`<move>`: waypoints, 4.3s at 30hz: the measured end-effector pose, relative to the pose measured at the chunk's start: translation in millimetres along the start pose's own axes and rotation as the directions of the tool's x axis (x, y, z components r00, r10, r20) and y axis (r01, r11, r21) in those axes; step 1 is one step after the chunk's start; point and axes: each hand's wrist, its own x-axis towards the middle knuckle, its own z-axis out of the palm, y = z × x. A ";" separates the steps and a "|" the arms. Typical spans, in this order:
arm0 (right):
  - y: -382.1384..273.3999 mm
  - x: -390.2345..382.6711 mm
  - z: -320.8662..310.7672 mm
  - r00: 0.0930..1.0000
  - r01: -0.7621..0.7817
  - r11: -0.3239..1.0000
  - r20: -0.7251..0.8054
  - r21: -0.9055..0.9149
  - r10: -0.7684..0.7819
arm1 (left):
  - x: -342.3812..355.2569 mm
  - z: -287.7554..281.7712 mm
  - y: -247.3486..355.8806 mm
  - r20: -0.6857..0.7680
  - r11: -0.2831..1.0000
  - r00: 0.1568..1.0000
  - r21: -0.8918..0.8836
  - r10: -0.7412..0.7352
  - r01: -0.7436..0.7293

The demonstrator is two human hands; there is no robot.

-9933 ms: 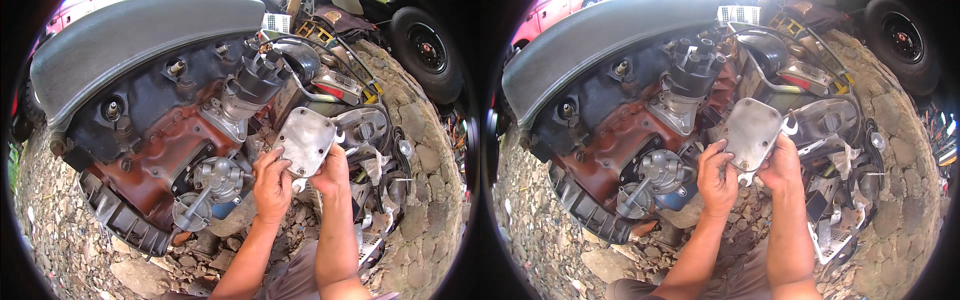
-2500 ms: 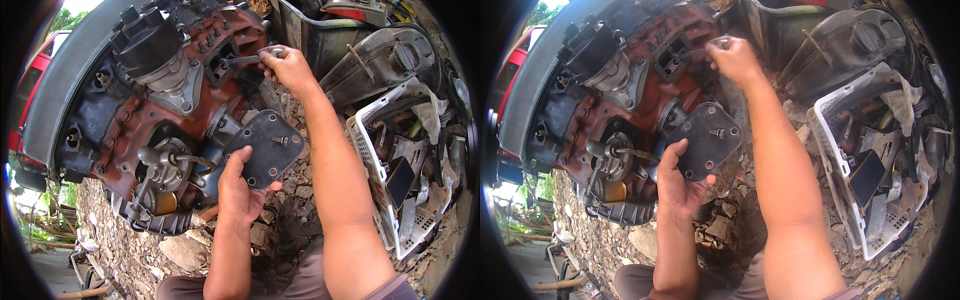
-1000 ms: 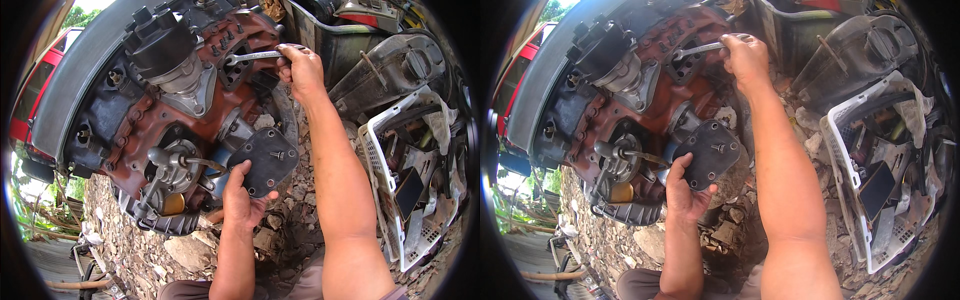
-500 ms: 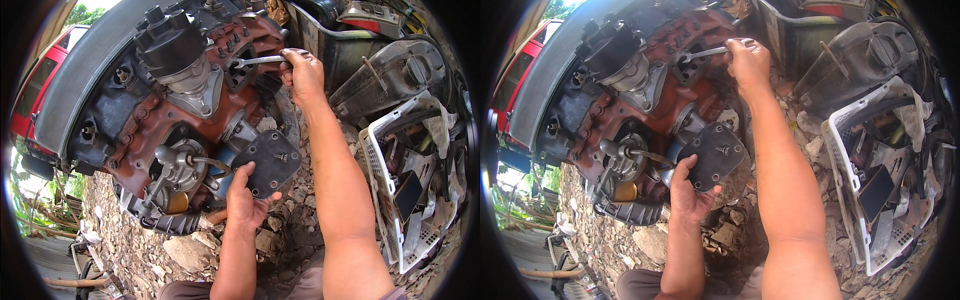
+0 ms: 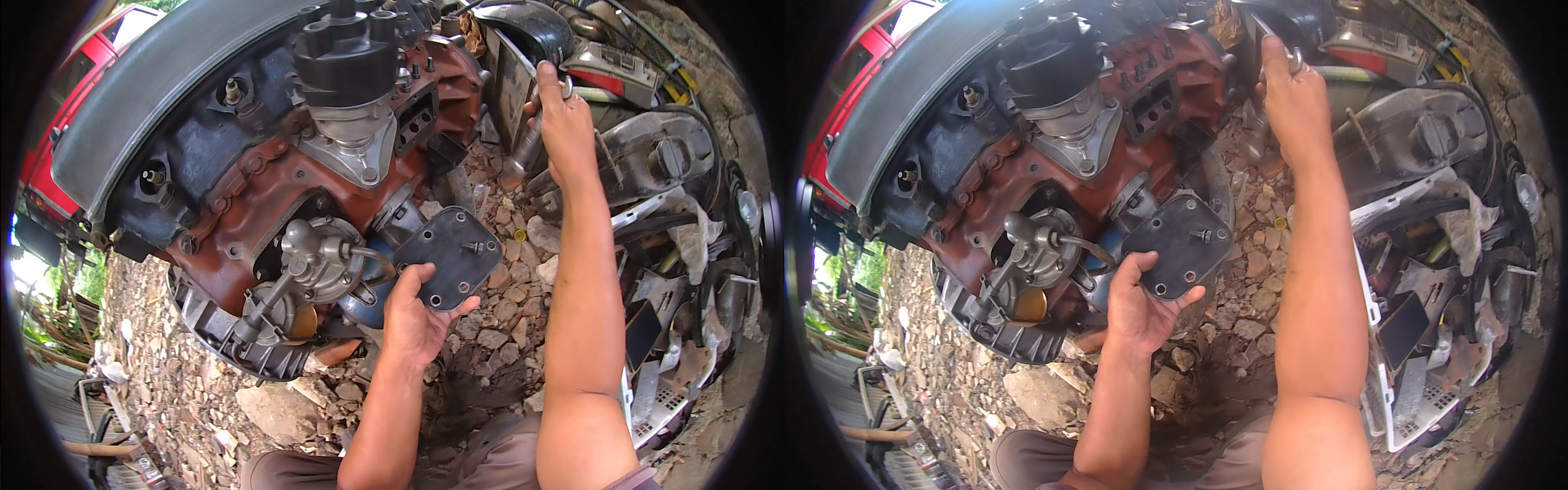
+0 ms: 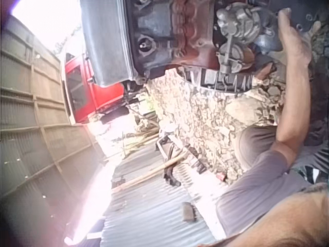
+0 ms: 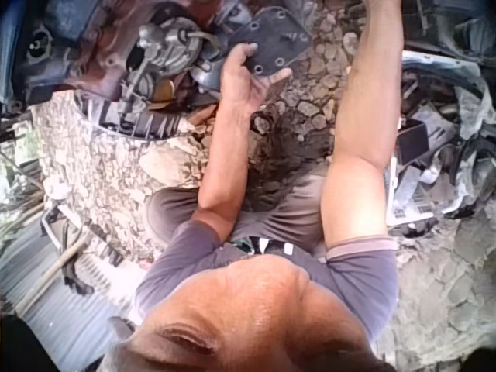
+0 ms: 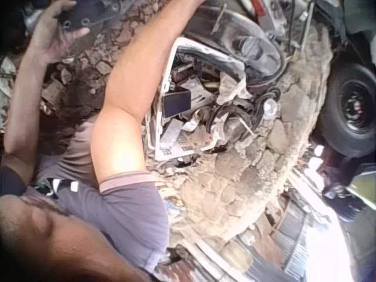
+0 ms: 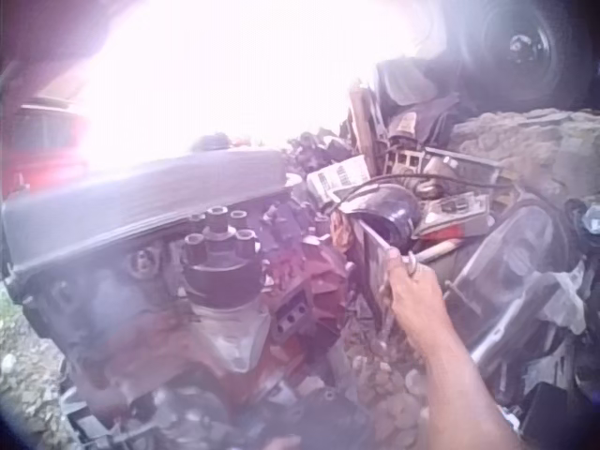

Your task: The person uses a wrench to loosen and remove bolts from a metal cover on a vehicle engine. They remove the cover, inspect it, and then reattach it, tightening the bolts back into place.

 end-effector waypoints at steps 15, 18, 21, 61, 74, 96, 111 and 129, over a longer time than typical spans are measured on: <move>-48.1 -88.0 -20.9 0.833 0.391 0.540 0.537 -0.745 0.137 | 36.7 23.9 -6.2 0.192 0.978 0.981 -0.206 0.012 0.028; -40.4 -97.0 -18.2 0.872 0.351 0.555 0.479 -0.754 0.100 | 35.9 25.7 -0.7 0.169 0.984 0.985 -0.179 0.026 0.005; -41.6 -106.8 -10.6 0.887 0.325 0.575 0.453 -0.751 0.091 | 37.3 23.9 2.4 0.158 0.992 0.987 -0.121 0.038 -0.019; -14.4 -105.3 -14.4 0.867 -0.051 0.961 0.466 -0.272 0.178 | 53.6 31.3 -24.8 0.273 0.765 0.898 0.472 0.346 -0.439; -1.8 -108.7 4.5 0.932 -0.148 0.987 0.324 -0.064 0.161 | 51.5 25.2 -21.5 0.226 0.398 0.845 0.803 0.485 -0.444; 1.2 -89.1 0.9 0.670 -0.724 0.628 0.509 0.288 0.540 | 64.0 34.5 -9.5 0.408 0.078 0.646 0.806 0.645 -0.587; 38.1 -91.8 25.3 0.954 -0.156 0.976 0.278 0.153 0.109 | 56.0 45.0 2.3 0.217 0.197 0.823 0.910 0.525 -0.365; 14.6 -80.4 25.8 0.841 -0.541 0.706 0.311 0.458 0.443 | 40.8 70.9 26.8 0.518 -0.219 0.696 0.851 0.496 -0.478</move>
